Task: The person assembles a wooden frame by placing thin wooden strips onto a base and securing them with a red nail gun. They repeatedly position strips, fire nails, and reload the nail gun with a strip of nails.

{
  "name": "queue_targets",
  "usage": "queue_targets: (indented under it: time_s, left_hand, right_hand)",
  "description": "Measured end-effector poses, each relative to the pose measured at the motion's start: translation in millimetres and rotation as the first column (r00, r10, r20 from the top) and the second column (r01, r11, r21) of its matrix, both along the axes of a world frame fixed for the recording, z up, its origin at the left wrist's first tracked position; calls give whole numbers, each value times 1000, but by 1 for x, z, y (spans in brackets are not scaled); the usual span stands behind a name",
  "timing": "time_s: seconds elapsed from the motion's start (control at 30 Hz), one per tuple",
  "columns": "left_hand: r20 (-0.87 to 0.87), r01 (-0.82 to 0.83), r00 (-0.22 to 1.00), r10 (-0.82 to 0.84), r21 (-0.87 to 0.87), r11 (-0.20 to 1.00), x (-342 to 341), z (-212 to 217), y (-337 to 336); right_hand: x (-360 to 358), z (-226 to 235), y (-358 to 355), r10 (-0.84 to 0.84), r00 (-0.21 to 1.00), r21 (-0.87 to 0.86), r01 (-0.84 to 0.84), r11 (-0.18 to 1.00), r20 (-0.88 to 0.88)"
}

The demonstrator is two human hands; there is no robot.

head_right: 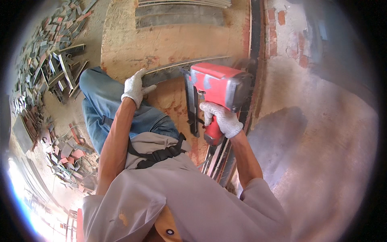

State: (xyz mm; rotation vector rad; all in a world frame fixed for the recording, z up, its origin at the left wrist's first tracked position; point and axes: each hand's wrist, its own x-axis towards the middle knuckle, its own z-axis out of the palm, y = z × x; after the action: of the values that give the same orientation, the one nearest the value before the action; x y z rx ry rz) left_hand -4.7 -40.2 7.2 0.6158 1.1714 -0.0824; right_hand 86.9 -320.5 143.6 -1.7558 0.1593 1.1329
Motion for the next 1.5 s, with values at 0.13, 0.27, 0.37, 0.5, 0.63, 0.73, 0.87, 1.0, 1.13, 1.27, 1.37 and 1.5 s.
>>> queue_targets:
  time_s: [0.13,0.27,0.37,0.5,0.63,0.73,0.87,1.0,1.13,1.27,1.37,1.5]
  left_hand:
    - [111,155,969,-222,427,891,-7,-12,11]
    - [60,82,990,-127,486,870,-7,-9,48]
    - [61,-127,992,114,319,939,-8,-3,75]
    - [69,-120,992,104,288,950,-14,-6,80]
    - [63,-97,994,84,250,963,-12,1,73]
    - [71,-63,996,48,217,974,-13,-2,68]
    - [60,-29,998,17,207,978,-13,-5,66]
    - [53,-33,998,26,151,988,-13,-4,70]
    - [44,-14,999,8,137,990,-13,-8,72]
    - [58,-20,998,12,140,990,-13,-8,72]
    - [113,-49,993,33,147,988,-13,-7,73]
    - [155,-217,970,188,196,956,-9,-8,69]
  right_hand:
    - [9,17,1,-189,945,191,244,951,-266]
    - [22,22,3,-247,915,281,340,897,-319]
    - [26,26,14,-261,922,301,345,889,-286]
    - [32,22,3,-254,915,326,355,876,-315]
    - [33,22,3,-179,933,378,295,878,-312]
    - [27,26,10,-180,951,379,268,886,-253]
    - [23,27,16,-205,954,362,274,891,-217]
    - [21,22,15,-267,945,236,308,922,-190]
    - [17,9,1,-111,990,155,123,980,-81]
    - [-2,-6,-1,-10,999,55,7,998,41]
    - [-14,-20,-7,-40,998,19,39,999,38]
    - [-17,-30,-18,-60,995,101,68,993,-80]
